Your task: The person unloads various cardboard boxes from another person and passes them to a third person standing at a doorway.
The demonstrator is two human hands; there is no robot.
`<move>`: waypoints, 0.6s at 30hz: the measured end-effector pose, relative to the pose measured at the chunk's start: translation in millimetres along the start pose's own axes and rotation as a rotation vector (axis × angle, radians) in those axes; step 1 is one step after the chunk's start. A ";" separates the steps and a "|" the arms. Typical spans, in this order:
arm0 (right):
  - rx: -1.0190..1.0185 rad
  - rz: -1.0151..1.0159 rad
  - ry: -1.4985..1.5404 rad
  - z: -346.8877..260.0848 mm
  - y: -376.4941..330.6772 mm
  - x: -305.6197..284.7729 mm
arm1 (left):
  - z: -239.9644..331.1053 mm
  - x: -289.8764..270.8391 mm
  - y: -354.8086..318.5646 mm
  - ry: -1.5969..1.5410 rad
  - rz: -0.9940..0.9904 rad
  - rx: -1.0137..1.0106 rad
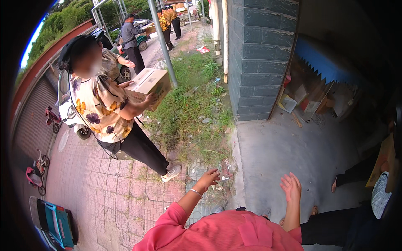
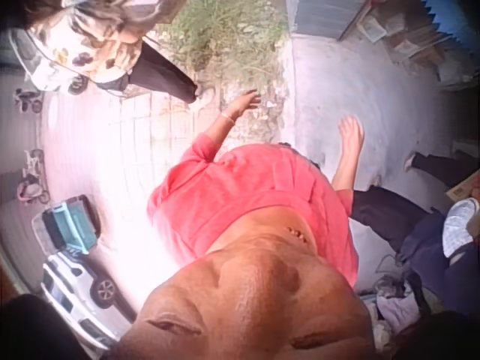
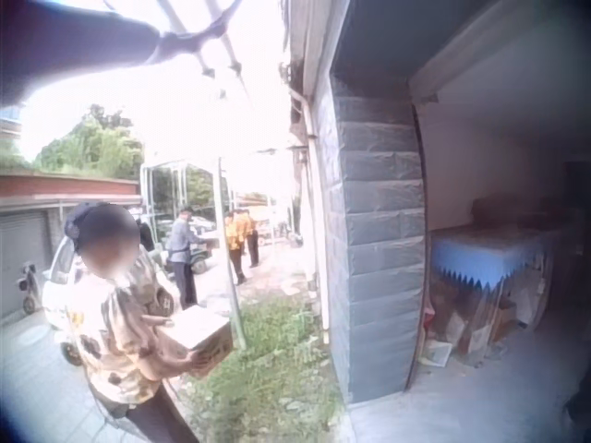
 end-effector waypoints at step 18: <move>0.196 -0.699 -0.316 -69.4 34.2 309.8 | 229.3 -189.5 -71.6 0.587 0.689 0.367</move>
Point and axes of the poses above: each hand's wrist, its own y-axis towards the middle knuckle, its own x-axis out of the palm, z = x × y, the point moved 4 cm from there along y, towards the middle knuckle, and after that the axes turned 5 degrees about -y, right-handed, at the moved point
